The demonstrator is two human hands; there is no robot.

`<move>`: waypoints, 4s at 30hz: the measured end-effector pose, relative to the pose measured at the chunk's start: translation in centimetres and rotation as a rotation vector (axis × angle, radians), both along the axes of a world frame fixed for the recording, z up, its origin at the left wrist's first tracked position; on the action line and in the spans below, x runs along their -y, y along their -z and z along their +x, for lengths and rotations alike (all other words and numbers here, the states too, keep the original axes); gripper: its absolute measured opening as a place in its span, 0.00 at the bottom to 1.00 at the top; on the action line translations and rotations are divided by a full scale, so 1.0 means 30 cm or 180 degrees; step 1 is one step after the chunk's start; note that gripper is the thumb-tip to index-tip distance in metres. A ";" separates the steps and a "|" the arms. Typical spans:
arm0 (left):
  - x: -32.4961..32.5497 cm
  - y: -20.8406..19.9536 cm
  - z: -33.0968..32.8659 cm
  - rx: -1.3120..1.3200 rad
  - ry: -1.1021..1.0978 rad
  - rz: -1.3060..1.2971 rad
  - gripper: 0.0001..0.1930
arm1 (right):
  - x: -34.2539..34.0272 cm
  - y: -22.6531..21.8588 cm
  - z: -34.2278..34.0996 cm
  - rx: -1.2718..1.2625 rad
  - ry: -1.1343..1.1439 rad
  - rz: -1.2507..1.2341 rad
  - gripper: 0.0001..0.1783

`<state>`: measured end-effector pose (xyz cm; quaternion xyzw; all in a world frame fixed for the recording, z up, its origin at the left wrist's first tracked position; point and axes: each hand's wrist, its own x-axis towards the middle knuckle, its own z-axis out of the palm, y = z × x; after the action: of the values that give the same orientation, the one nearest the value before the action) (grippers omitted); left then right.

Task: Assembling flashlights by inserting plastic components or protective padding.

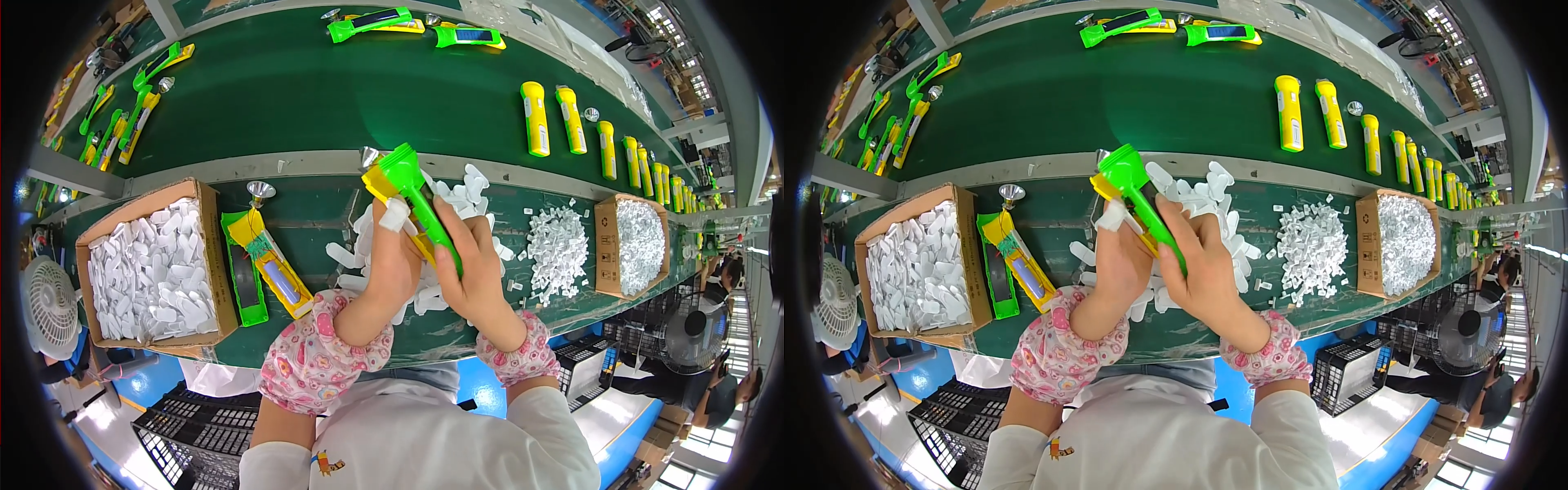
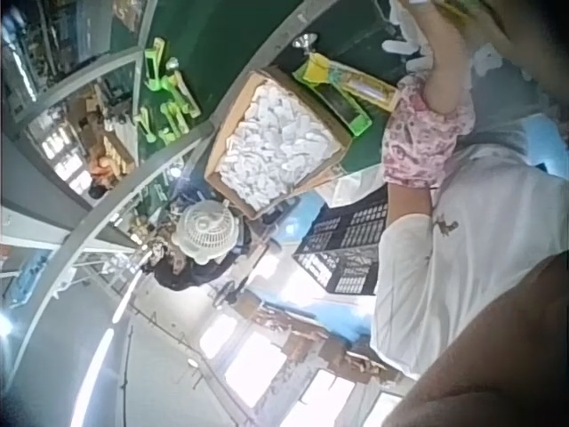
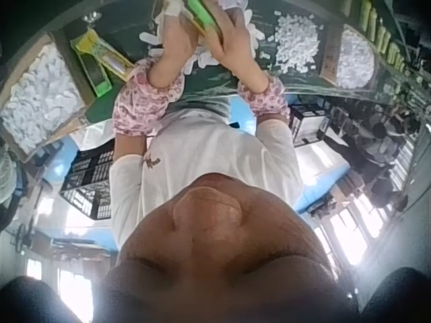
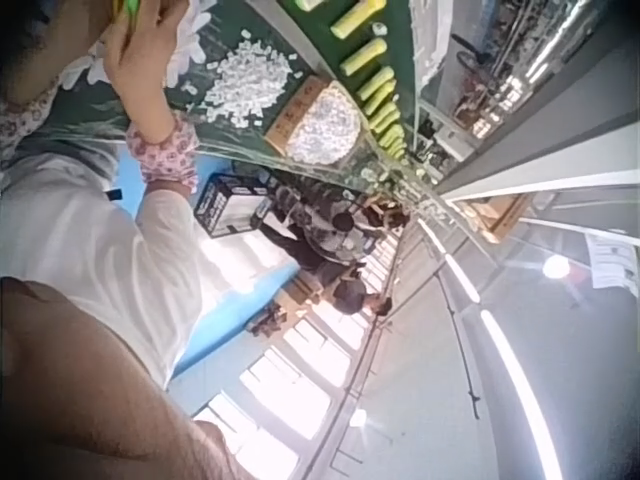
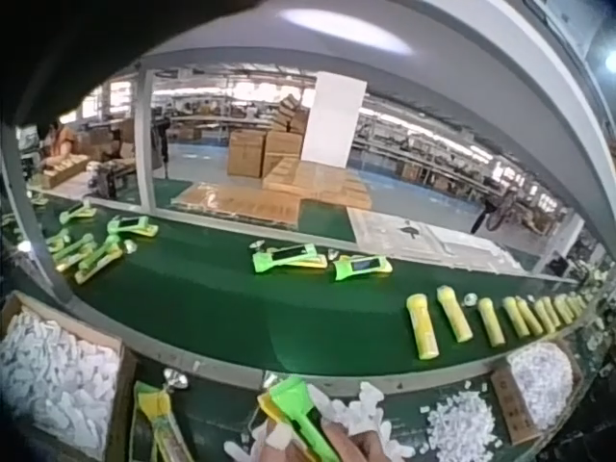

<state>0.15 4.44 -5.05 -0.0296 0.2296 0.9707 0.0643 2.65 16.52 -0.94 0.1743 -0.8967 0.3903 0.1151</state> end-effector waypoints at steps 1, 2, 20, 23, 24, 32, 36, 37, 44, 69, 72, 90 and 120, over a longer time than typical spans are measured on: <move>-0.003 0.007 -0.005 -0.0044 0.0042 -0.0015 0.20 | 0.002 0.015 0.004 -0.0078 0.0014 0.0098 0.32; -0.012 0.009 0.002 -0.0107 -0.0093 -0.0374 0.20 | 0.006 0.015 0.005 -0.0081 0.0026 0.0090 0.32; 0.082 -0.057 -0.076 -0.0735 0.0108 -0.0608 0.24 | -0.064 0.024 -0.033 -0.0853 -0.0708 -0.0464 0.25; 0.062 -0.042 -0.044 -0.0170 0.0911 -0.0331 0.28 | -0.058 0.014 -0.034 -0.1210 -0.0588 0.0593 0.20; 0.057 -0.019 -0.046 0.0113 0.1117 -0.0121 0.28 | -0.069 -0.017 -0.036 -0.0807 -0.0694 0.0302 0.20; 0.100 -0.053 -0.094 0.1003 0.1150 0.0860 0.27 | -0.529 0.093 -0.143 -0.0185 0.0632 0.1284 0.15; 0.079 0.005 -0.075 0.0346 0.1408 0.1064 0.27 | -0.559 0.118 -0.159 0.0267 0.0641 0.1187 0.10; 0.064 0.001 -0.064 0.0308 0.1395 0.1124 0.26 | -0.555 0.111 -0.161 0.0346 0.0659 0.1095 0.10; 0.013 0.003 -0.017 0.0106 0.1062 -0.0362 0.27 | -0.384 0.009 -0.105 0.0401 0.0563 -0.0308 0.08; -0.036 -0.027 0.054 -0.1227 0.1026 -0.2288 0.24 | -0.217 -0.007 -0.038 -0.0665 -0.0347 -0.0883 0.11; -0.039 -0.029 0.058 -0.1252 0.0920 -0.2451 0.25 | -0.218 -0.022 -0.032 -0.0584 -0.0505 -0.0701 0.12; -0.043 -0.003 0.086 -0.1549 0.0689 -0.3073 0.24 | -0.179 0.052 -0.037 0.0034 -0.0317 -0.2301 0.25; -0.002 0.083 -0.644 -0.0345 -0.1435 -0.6485 0.29 | -0.746 0.096 -1.247 -0.0087 0.0596 0.1625 0.24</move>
<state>-19.16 4.49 -7.53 -0.0684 0.9312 0.3071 -0.1841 -34.75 38.91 -3.81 0.1192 -0.9766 0.1368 0.1152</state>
